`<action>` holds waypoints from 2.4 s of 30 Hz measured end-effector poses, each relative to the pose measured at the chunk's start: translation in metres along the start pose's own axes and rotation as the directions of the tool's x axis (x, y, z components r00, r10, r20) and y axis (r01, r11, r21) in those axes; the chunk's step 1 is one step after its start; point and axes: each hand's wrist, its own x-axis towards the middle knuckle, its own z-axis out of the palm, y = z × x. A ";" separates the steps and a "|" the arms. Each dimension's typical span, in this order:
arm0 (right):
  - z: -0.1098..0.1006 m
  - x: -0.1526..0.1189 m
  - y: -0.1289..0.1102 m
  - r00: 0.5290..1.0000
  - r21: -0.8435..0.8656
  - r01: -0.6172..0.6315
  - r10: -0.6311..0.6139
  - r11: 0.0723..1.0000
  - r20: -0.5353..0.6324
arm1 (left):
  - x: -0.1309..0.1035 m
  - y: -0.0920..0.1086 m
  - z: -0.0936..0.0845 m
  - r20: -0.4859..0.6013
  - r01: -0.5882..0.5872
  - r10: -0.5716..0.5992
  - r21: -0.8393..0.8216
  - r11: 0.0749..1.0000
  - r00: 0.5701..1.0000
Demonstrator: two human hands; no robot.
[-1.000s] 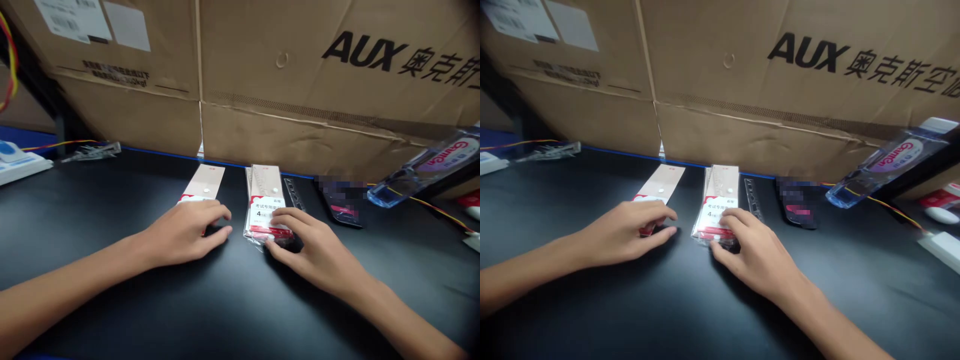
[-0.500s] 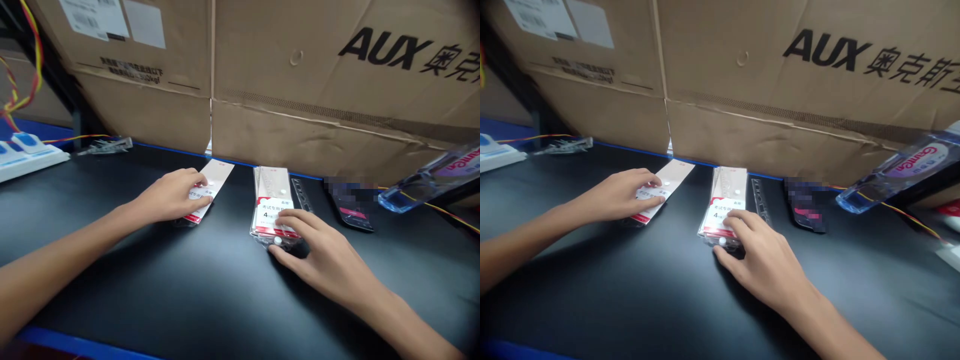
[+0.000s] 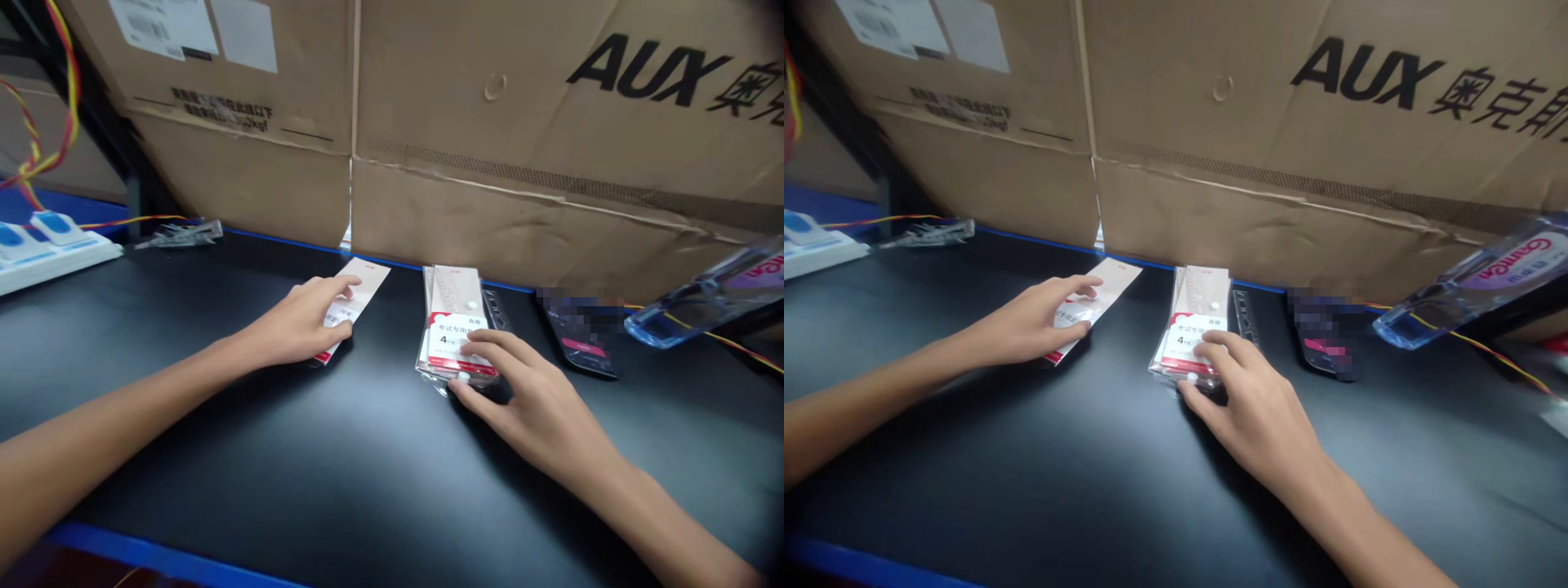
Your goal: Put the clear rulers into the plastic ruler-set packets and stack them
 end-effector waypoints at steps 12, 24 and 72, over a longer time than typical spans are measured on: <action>-0.008 0.006 -0.003 0.998 0.137 -0.027 0.035 0.990 -0.056 | -0.004 0.008 0.001 -0.083 -0.267 0.261 -0.061 0.962 0.962; -0.022 0.026 0.062 0.910 -0.139 -0.405 0.414 0.904 0.036 | -0.017 0.030 0.001 0.019 -0.448 0.456 -0.154 0.881 0.890; -0.026 0.021 0.064 0.951 0.033 -0.153 0.139 0.988 0.275 | -0.013 0.022 -0.016 0.090 0.033 -0.043 0.117 0.993 0.995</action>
